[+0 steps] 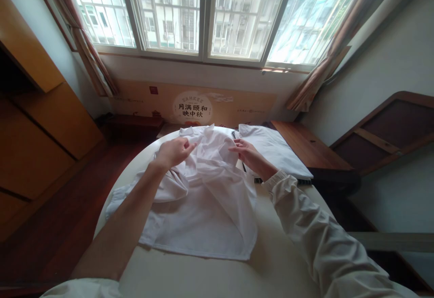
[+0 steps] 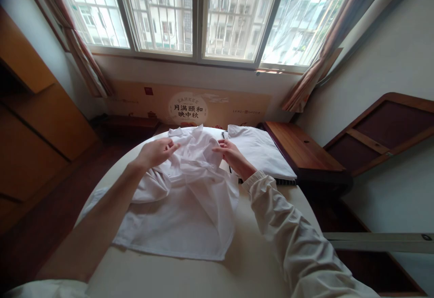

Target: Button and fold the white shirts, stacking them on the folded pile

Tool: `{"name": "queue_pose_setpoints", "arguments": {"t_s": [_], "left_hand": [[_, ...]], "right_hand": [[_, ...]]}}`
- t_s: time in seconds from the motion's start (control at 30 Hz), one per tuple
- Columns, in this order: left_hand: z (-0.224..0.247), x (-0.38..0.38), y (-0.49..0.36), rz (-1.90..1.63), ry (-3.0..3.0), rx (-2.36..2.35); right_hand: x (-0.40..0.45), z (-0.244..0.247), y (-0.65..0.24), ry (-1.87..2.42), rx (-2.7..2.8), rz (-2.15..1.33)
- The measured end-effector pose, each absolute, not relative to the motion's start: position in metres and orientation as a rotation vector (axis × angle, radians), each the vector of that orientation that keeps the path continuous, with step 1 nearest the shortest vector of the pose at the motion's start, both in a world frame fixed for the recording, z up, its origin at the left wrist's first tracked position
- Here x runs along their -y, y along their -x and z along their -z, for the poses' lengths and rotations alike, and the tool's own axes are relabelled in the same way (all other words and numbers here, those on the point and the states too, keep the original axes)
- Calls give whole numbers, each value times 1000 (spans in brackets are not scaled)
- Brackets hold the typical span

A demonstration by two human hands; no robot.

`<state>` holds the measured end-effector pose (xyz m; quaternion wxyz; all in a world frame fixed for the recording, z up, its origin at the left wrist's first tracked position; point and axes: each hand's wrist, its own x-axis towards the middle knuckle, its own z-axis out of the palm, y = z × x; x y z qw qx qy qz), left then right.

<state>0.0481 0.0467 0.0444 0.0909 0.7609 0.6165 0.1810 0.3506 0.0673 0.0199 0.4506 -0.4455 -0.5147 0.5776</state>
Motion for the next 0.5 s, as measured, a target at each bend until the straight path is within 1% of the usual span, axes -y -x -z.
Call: {"name": "queue_pose_setpoints", "arguments": {"t_s": [0.07, 0.1, 0.17, 0.2, 0.27, 0.33, 0.43, 0.5], "left_hand": [[-46, -40, -65, -727, -2351, -1527], [-45, -37, -74, -757, -2388, -1334], [-37, -33, -86, -701, -2410, -1013], [-32, -33, -89, -647, -2398, -924], [-22, -36, -87, -549, -2365, -879], [-15, -42, -77, -475, -2352, -956], [-11, -50, -56, -365, -2376, -1113], [-10, -54, -46, -285, -2372, -1168]], "right_hand": [[-61, -17, -348, 1040, 1306, -1441], [-59, -14, -347, 1017, 1314, -1437], [-57, -6, -347, 1015, 1298, -1418], [-56, -2, -348, 1036, 1284, -1399], [-57, 4, -353, 1089, 1295, -1337], [-60, 6, -361, 1152, 1368, -1222], [-70, -1, -376, 1241, 1453, -961], [-76, -8, -382, 1245, 1380, -780]]}}
